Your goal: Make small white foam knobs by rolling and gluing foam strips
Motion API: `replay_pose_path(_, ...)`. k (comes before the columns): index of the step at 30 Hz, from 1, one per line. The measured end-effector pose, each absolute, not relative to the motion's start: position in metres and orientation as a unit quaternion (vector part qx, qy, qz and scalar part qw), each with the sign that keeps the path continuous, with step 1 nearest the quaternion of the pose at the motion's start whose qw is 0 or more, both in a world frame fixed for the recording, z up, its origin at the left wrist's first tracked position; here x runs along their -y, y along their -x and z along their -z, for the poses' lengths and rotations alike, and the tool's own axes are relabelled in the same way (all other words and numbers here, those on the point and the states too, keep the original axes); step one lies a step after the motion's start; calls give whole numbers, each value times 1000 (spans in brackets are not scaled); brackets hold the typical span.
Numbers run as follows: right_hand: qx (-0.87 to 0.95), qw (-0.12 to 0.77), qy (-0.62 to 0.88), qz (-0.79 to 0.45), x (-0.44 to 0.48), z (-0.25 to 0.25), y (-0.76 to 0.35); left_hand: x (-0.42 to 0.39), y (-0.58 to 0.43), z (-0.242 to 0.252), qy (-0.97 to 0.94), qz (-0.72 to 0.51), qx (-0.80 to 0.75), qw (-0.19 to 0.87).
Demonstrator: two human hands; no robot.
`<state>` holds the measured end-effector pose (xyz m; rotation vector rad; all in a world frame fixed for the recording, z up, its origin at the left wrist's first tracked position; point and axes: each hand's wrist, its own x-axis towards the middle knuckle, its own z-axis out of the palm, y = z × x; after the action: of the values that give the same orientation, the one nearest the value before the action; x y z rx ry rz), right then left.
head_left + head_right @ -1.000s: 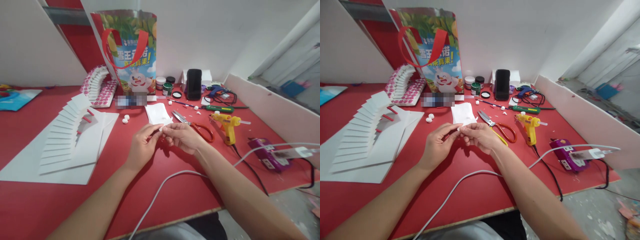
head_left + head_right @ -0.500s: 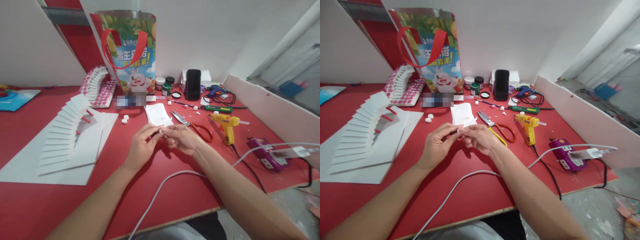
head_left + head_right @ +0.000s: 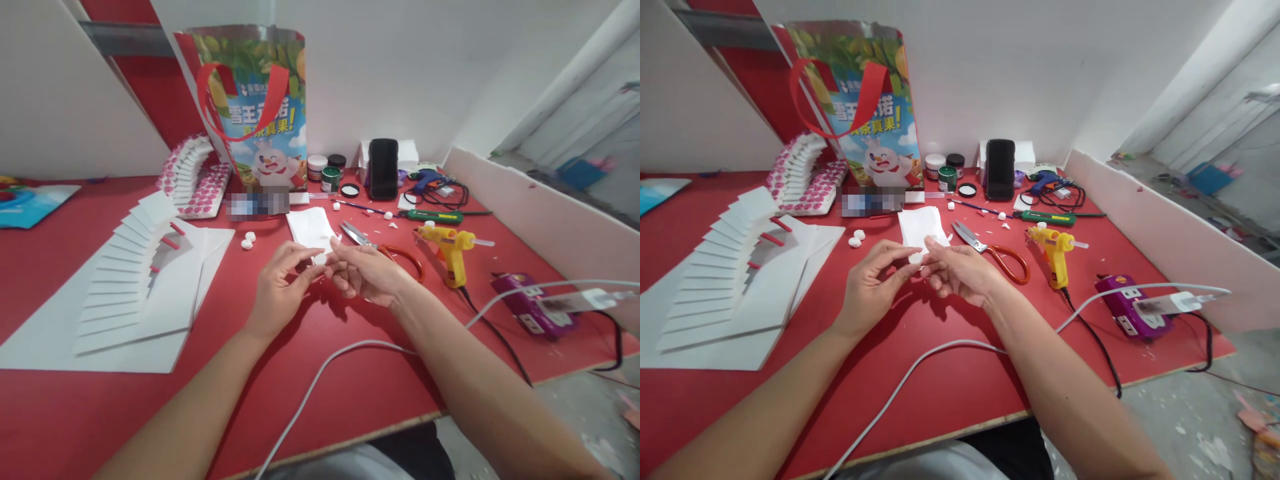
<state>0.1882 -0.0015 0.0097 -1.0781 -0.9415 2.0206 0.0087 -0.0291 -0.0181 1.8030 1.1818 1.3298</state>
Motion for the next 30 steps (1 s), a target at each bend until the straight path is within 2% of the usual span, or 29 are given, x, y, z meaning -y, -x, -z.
replay_pose_path(11, 393, 331, 482, -710, 9, -14, -176, 29, -10, 19, -703, -487, -426, 295)
replay_pose_path(16, 421, 284, 483, -713, 6, -11, -178, 30, -8, 17, -726, -447, -432, 295)
replay_pose_path(20, 465, 265, 505, -677, 5, -13, -183, 23, 1, 14, -708, -444, -490, 250)
replay_pose_path(26, 463, 403, 506, -606, -2, -8, -191, 1, 36, 21, -657, -398, -636, 72)
replay_pose_path(30, 499, 457, 527, -514, -7, -1, -196, -5, 48, 36, -678, -323, -660, 14)
